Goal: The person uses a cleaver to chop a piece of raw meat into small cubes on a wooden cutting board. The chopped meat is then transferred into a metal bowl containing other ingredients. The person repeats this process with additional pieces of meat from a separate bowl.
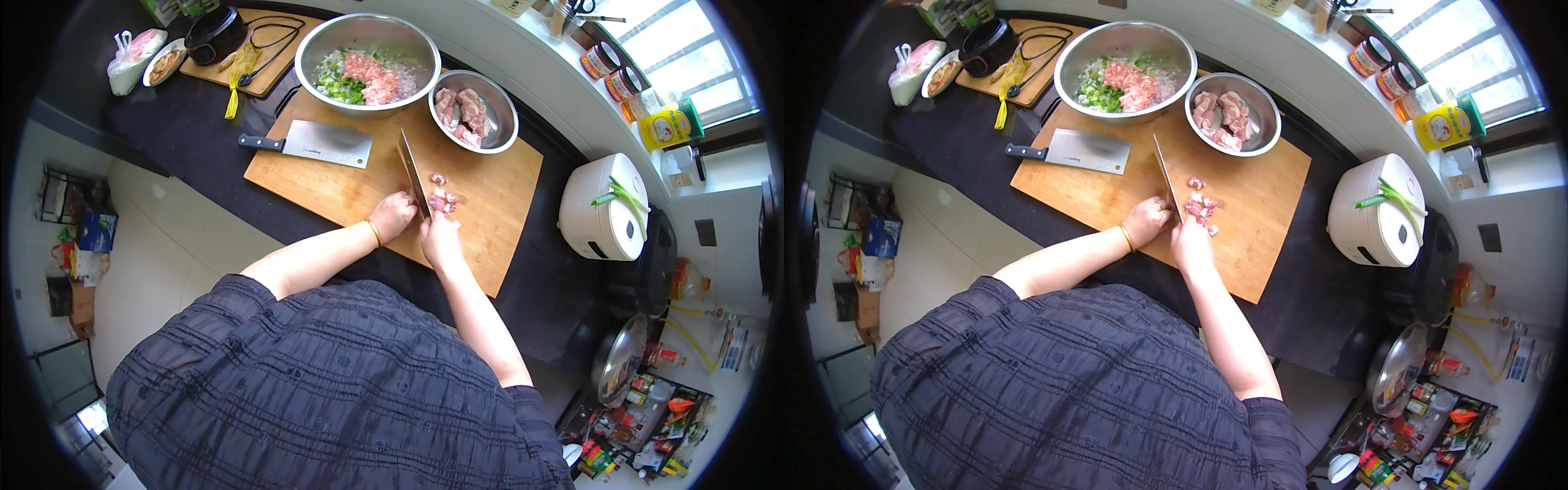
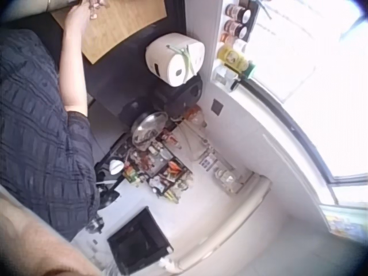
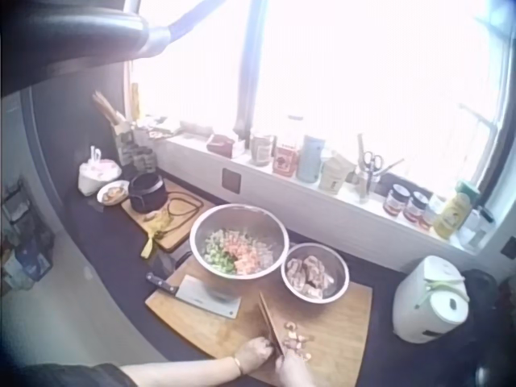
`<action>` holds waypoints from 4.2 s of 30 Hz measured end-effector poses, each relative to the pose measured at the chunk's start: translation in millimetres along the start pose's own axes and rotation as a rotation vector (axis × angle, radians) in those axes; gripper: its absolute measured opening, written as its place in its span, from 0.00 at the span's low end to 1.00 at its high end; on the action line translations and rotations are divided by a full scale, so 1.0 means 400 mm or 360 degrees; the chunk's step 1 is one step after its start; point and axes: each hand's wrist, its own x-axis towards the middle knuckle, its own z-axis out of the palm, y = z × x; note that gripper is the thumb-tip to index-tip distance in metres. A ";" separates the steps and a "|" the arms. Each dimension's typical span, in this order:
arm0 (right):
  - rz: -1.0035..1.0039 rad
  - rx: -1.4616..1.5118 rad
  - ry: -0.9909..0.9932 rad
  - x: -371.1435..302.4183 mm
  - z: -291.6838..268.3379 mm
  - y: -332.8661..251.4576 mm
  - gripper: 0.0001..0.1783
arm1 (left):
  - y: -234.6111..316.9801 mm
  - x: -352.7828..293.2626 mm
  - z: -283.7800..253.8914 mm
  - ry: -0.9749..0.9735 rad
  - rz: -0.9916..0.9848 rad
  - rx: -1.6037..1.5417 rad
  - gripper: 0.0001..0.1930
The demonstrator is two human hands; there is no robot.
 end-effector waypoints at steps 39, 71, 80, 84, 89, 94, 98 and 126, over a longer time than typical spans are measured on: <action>-0.0014 0.0285 -0.0124 -0.153 -0.084 0.014 0.10 | 0.012 -0.085 -0.135 0.0105 -0.0051 -0.0199 0.10; 0.0057 0.0122 -0.0173 -0.021 -0.027 -0.027 0.10 | 0.016 -0.059 -0.096 0.0036 0.0116 -0.0099 0.10; 0.0138 0.0183 -0.0293 -0.198 -0.097 0.078 0.11 | 0.013 -0.074 -0.110 0.0051 0.0059 0.0007 0.09; 0.0317 0.0377 -0.0204 -0.196 -0.103 0.079 0.12 | 0.033 -0.069 -0.126 0.0020 -0.0091 -0.0038 0.09; 0.0133 0.0343 -0.0131 -0.174 -0.162 -0.001 0.10 | 0.031 -0.072 -0.147 0.0164 -0.0063 -0.0204 0.10; 0.0003 0.0156 -0.0264 -0.186 -0.106 0.028 0.09 | 0.006 -0.101 -0.114 0.0128 -0.0049 -0.0149 0.09; -0.0023 0.0079 -0.0198 -0.157 -0.055 0.012 0.09 | 0.002 -0.109 -0.105 0.0100 -0.0034 -0.0145 0.08; 0.0169 0.0128 -0.0258 -0.156 -0.086 0.029 0.10 | 0.034 -0.062 -0.064 0.0141 0.0066 -0.0183 0.11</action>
